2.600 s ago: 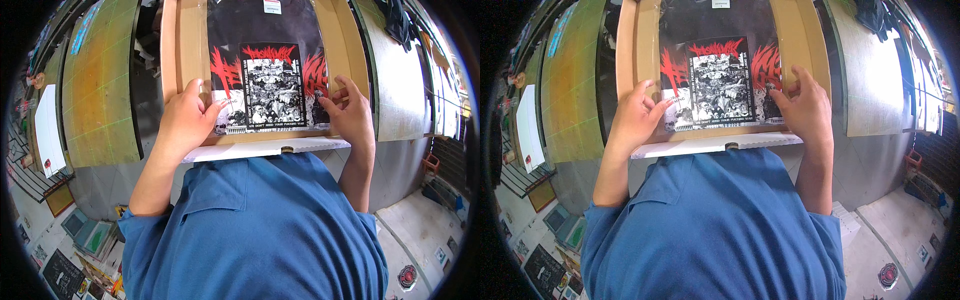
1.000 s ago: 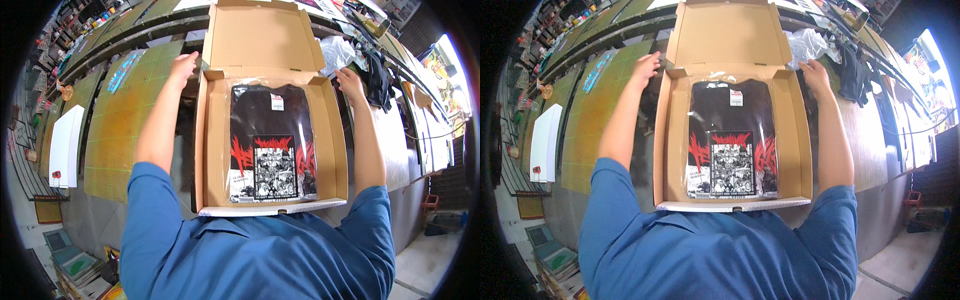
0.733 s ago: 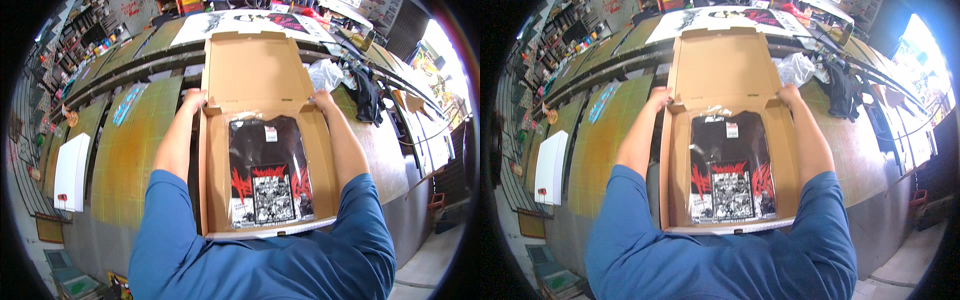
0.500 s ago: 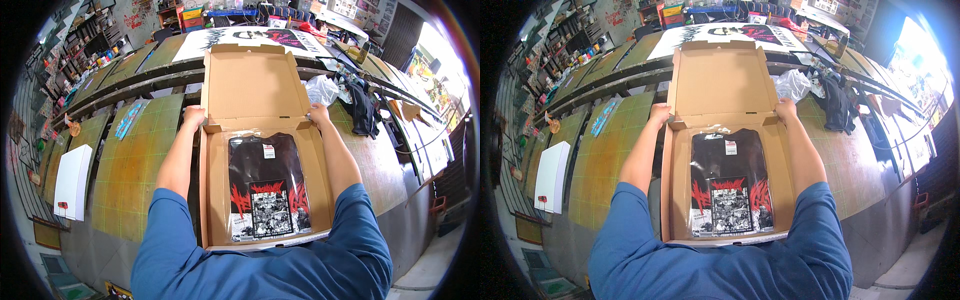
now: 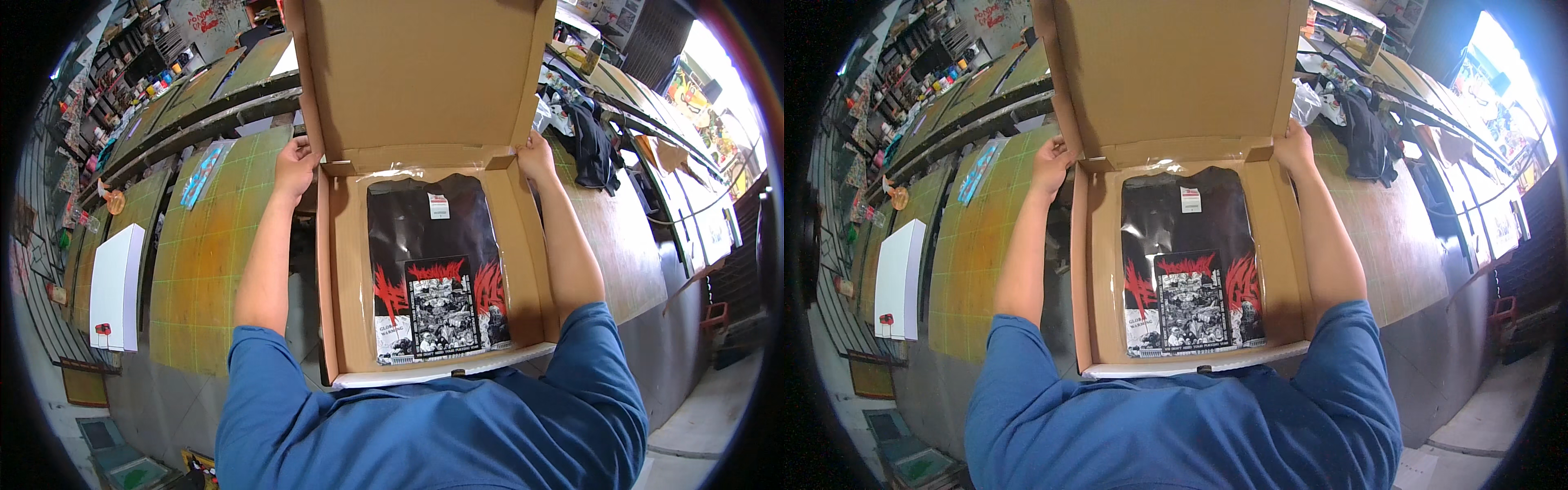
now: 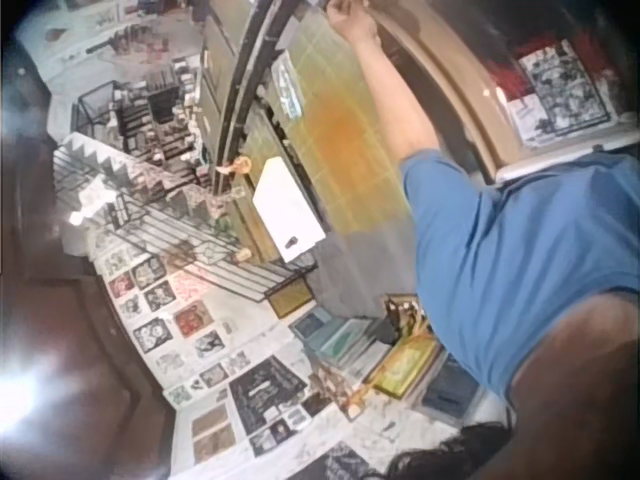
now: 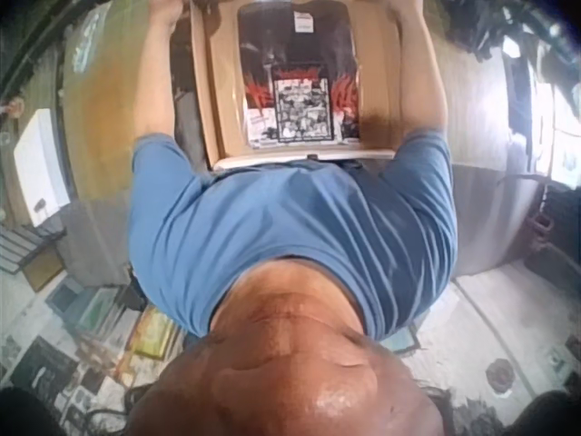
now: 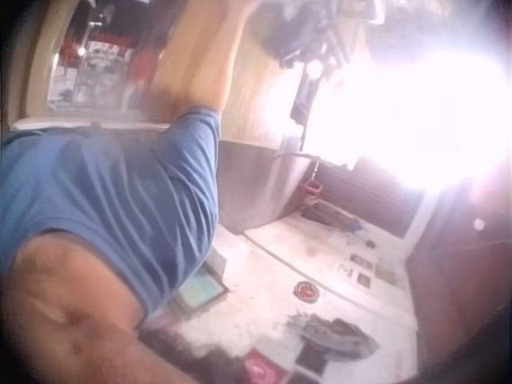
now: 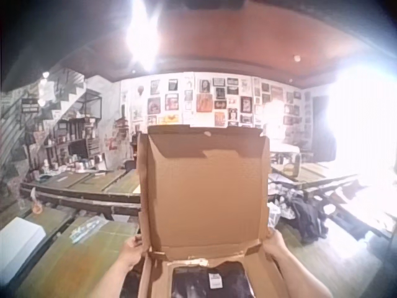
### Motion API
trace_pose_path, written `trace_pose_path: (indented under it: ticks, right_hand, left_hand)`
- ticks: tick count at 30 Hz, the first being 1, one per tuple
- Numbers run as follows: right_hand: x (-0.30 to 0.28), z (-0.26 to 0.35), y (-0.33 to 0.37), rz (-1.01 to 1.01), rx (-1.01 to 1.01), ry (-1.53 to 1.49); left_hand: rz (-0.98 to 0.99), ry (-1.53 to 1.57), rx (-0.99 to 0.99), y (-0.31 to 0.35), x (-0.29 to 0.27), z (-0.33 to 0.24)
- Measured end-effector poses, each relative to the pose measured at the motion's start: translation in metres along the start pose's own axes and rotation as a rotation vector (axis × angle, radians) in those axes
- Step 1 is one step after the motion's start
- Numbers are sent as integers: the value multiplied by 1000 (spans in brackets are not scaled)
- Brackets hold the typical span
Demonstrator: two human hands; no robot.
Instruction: The person assembles printed materials by inserting a yellow card into a white sleeve, placing the sleeve into a larger white box, and then inserting a black-and-red printed booklet into the box. The person handles the items one at a time and arranges them on a workbench.
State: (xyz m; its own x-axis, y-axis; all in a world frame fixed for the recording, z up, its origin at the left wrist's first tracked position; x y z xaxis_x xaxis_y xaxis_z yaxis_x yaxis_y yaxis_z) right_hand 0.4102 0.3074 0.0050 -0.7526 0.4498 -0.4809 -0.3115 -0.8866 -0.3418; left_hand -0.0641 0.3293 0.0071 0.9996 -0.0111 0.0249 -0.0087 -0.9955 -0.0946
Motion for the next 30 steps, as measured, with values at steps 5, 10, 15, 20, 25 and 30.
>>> trace_pose_path:
  ticks: [5, 10, 15, 20, 25, 30]
  right_hand:
    - [-6, -4, 7, 48, -53, -143]
    - [-4, 42, 44, 196, 42, -119]
    - [-5, 5, 52, 283, -59, -130]
    - [-12, 9, 68, 244, -56, -136]
    - [-17, 0, 77, 378, -35, -316]
    - [-22, 9, 87, 321, -107, -95]
  left_hand:
    - [64, 6, 12, 7, 12, -13]
    - [210, 147, -118, 17, -5, -1]
    - [319, 144, -239, 35, 12, 3]
    - [233, 125, -256, 51, 16, -2]
    - [154, 122, -300, 66, 13, 0]
    - [69, 157, -241, 75, 14, 0]
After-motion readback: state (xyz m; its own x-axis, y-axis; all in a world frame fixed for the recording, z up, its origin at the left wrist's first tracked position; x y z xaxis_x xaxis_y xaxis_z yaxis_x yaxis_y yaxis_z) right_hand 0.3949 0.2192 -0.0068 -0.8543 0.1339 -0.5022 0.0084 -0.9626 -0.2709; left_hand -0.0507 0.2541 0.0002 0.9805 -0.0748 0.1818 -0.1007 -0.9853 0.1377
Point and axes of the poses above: each hand's wrist, its own y-axis away from the middle knuckle, its own x-axis out of the palm, z = x × y, the point moved 6 cm from there along -y, towards the middle knuckle, and after that the axes turned 6 degrees about -x, right-handed, at the moved point
